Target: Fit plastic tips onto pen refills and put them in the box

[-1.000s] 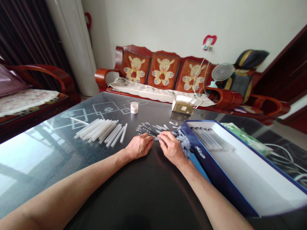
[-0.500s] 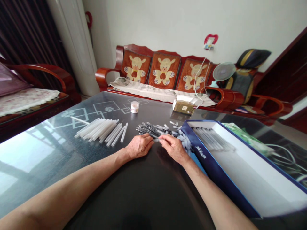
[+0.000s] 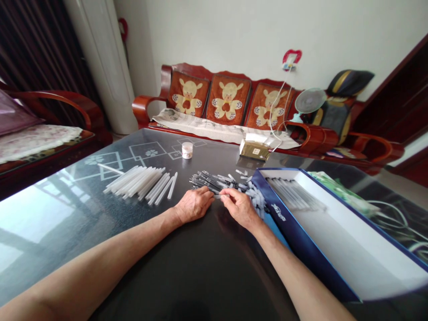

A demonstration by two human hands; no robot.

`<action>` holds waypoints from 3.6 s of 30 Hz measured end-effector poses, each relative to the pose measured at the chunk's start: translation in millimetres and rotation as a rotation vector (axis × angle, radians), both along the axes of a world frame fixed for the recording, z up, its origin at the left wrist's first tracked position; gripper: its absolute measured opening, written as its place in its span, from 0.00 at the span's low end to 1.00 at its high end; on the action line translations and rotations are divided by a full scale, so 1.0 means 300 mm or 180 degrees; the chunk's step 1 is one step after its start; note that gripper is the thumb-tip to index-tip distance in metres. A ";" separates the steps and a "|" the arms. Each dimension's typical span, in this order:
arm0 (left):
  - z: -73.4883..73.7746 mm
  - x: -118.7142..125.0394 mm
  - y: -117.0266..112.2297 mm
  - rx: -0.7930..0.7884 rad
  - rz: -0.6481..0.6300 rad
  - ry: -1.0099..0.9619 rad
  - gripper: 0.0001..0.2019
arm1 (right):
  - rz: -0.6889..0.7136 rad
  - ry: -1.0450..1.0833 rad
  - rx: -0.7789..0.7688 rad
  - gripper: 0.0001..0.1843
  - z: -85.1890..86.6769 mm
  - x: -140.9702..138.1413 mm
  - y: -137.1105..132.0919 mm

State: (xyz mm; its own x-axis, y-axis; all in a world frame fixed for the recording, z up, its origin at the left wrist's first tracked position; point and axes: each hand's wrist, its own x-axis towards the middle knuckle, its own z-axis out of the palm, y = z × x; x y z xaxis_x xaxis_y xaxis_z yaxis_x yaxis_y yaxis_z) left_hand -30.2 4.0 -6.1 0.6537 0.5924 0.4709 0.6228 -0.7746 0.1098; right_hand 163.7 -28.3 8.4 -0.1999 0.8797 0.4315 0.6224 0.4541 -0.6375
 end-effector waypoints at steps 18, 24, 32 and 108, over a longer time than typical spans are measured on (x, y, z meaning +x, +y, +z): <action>0.009 -0.007 0.011 0.0532 0.0250 -0.1062 0.27 | -0.1447 -0.1730 0.1001 0.09 0.275 0.328 -0.035; -0.013 -0.002 0.028 0.0393 0.0035 -0.0703 0.16 | -0.2413 -0.1966 0.0586 0.14 0.215 0.743 0.005; -0.011 0.000 0.029 0.0266 -0.0074 -0.0434 0.14 | -0.2559 -0.1794 0.0172 0.18 0.067 0.883 0.079; 0.011 -0.042 -0.037 -0.0193 0.0706 0.0267 0.14 | -0.1037 -0.1665 0.0771 0.06 -0.058 -0.022 0.034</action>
State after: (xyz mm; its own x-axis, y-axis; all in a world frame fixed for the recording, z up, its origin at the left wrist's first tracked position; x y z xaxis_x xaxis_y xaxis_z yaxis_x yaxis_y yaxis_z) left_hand -42.8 -7.1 -2.8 0.5398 0.7513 0.3796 0.7858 -0.6114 0.0928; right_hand 157.1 -18.1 -9.1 -0.1770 0.8210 0.5428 0.9520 0.2828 -0.1174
